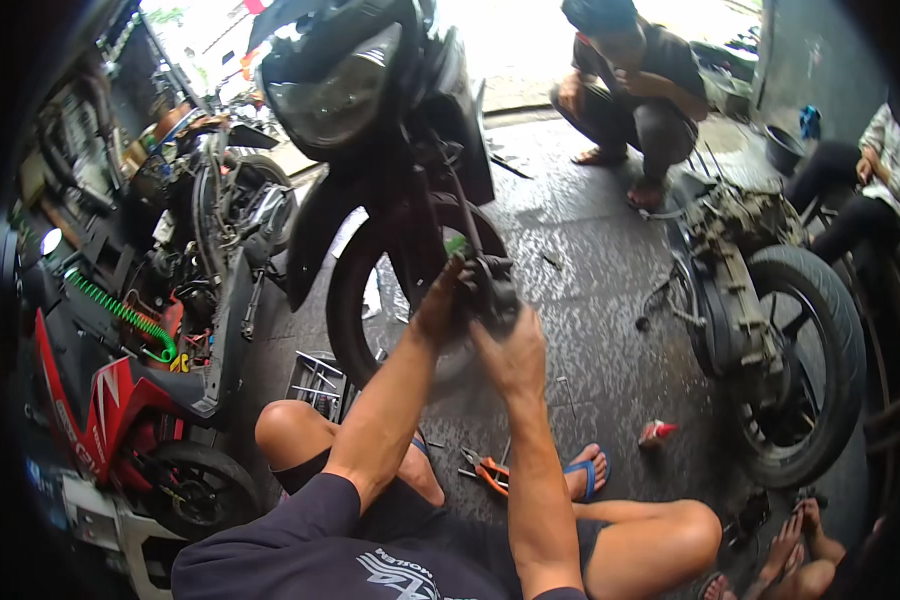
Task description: The person removes a brake caliper from a motorcycle, cleans the components by hand, and then reattaches the caliper to the fork using a T-handle wrench.
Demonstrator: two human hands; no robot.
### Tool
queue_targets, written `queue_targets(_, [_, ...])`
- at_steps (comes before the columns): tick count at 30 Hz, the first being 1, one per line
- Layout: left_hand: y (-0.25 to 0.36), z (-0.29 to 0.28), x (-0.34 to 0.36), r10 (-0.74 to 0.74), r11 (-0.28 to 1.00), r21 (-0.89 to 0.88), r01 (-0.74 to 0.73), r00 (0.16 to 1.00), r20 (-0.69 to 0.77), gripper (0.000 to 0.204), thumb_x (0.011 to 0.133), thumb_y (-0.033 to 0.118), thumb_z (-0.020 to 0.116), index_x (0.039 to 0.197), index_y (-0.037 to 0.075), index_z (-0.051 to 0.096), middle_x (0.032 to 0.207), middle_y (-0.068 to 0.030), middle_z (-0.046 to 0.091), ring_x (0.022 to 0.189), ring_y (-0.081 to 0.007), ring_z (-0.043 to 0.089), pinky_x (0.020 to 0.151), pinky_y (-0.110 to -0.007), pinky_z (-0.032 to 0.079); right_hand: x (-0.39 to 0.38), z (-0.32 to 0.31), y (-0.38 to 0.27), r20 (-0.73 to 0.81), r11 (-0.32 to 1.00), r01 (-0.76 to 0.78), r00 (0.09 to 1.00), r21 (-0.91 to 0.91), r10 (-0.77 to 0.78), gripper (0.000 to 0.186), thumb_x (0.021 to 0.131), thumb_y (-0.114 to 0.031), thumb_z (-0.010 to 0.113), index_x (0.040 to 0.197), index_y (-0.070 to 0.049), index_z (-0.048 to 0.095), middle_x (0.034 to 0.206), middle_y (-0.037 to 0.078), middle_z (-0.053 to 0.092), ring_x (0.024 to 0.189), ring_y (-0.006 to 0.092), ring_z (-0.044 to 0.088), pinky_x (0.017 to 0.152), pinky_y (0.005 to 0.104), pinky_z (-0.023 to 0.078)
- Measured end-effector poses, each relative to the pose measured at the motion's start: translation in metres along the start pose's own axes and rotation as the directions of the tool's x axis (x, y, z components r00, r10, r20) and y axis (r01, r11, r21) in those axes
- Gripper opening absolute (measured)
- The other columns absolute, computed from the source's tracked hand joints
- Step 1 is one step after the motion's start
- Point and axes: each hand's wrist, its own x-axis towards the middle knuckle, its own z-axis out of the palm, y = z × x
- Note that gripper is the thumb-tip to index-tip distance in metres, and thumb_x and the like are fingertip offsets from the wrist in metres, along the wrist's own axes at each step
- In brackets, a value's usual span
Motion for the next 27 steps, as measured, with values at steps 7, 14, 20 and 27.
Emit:
queue_targets(7, [-0.010, -0.007, 0.009, -0.022, 0.985, -0.166, 0.048, 0.987, 0.158, 0.075, 0.094, 0.064, 0.060, 0.131, -0.001, 0.060, 0.113, -0.0139, 0.070, 0.101, -0.0254, 0.070, 0.091, -0.042, 0.058, 0.001, -0.003, 0.001, -0.019, 0.999, 0.010, 1.000, -0.046, -0.011, 0.070, 0.077, -0.033, 0.086, 0.126, 0.006, 0.054, 0.115, 0.027, 0.063, 0.107, 0.0426, 0.064, 0.092, 0.0466, 0.052])
queue_targets(14, [-0.013, -0.021, 0.011, -0.019, 0.983, -0.180, 0.038, 0.994, 0.105, 0.072, 0.095, 0.064, 0.059, 0.129, 0.001, 0.062, 0.109, -0.0129, 0.073, 0.096, -0.0245, 0.072, 0.088, -0.042, 0.060, -0.002, 0.016, 0.003, -0.136, 0.993, 0.025, 0.990, -0.119, -0.042, 0.064, 0.079, -0.034, 0.083, 0.124, 0.003, 0.057, 0.114, 0.026, 0.064, 0.107, 0.0438, 0.064, 0.093, 0.0480, 0.051])
queue_targets(20, [-0.015, -0.139, 0.022, 0.540, -0.377, 0.688, -0.620, 0.456, 0.707, 0.038, 0.097, 0.026, 0.059, 0.129, 0.005, 0.061, 0.108, -0.0137, 0.071, 0.098, -0.0354, 0.069, 0.089, -0.046, 0.053, -0.001, 0.025, -0.006, -0.148, 0.982, 0.186, 0.971, -0.040, -0.190, 0.053, 0.077, -0.026, 0.079, 0.115, 0.004, 0.057, 0.107, 0.027, 0.063, 0.098, 0.0448, 0.063, 0.086, 0.0511, 0.052])
queue_targets(27, [-0.019, -0.059, 0.017, 0.021, 0.991, 0.129, -0.025, 0.999, 0.030, 0.081, 0.098, 0.072, 0.039, 0.143, 0.006, 0.051, 0.136, -0.0148, 0.061, 0.122, -0.0314, 0.061, 0.109, -0.049, 0.046, -0.006, 0.023, 0.017, -0.191, 0.996, 0.081, 0.978, -0.035, -0.086, 0.062, 0.075, -0.021, 0.080, 0.121, 0.007, 0.050, 0.110, 0.028, 0.059, 0.102, 0.0451, 0.061, 0.093, 0.0489, 0.051])
